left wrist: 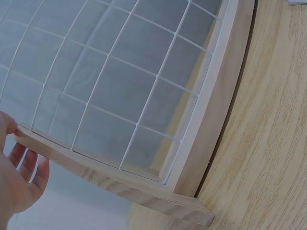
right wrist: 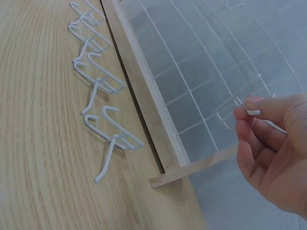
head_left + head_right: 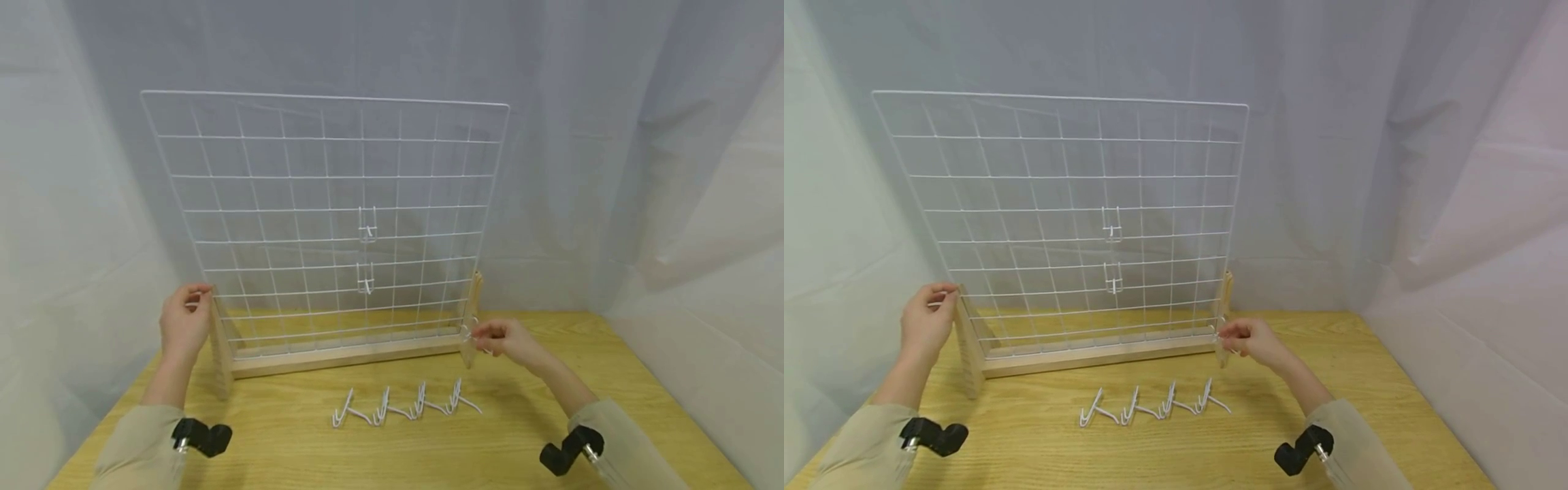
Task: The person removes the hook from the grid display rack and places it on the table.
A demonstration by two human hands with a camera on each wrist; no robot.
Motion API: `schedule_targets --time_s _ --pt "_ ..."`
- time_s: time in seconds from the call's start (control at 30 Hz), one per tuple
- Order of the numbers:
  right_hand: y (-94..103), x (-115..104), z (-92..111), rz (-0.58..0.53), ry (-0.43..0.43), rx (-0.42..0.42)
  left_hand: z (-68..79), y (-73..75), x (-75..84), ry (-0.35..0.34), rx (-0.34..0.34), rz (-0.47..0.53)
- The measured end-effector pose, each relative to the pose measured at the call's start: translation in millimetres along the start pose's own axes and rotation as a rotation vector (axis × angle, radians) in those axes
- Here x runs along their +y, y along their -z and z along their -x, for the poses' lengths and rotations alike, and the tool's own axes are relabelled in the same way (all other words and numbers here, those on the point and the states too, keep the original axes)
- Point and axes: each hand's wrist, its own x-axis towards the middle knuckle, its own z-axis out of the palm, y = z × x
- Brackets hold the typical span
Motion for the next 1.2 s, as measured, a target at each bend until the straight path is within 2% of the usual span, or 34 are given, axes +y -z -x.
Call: schedule_targets --time_s 0.33,0.57,0.9,1.2 --pt "1.4 13 7 0.058 -0.020 0.020 0.2 -0.1 0.5 0.004 0.010 0.010" --pt "4.4 19 15 0.050 -0.008 0.028 -1.0 -0.5 -0.2 0.004 0.013 0.009" --pt "7.4 35 24 0.092 -0.047 0.033 -2.2 -1.7 -2.5 0.005 -0.001 0.009" --pt "7.2 47 32 0.086 -0.062 0.031 -3.2 -2.4 -2.6 0.004 0.007 0.007"
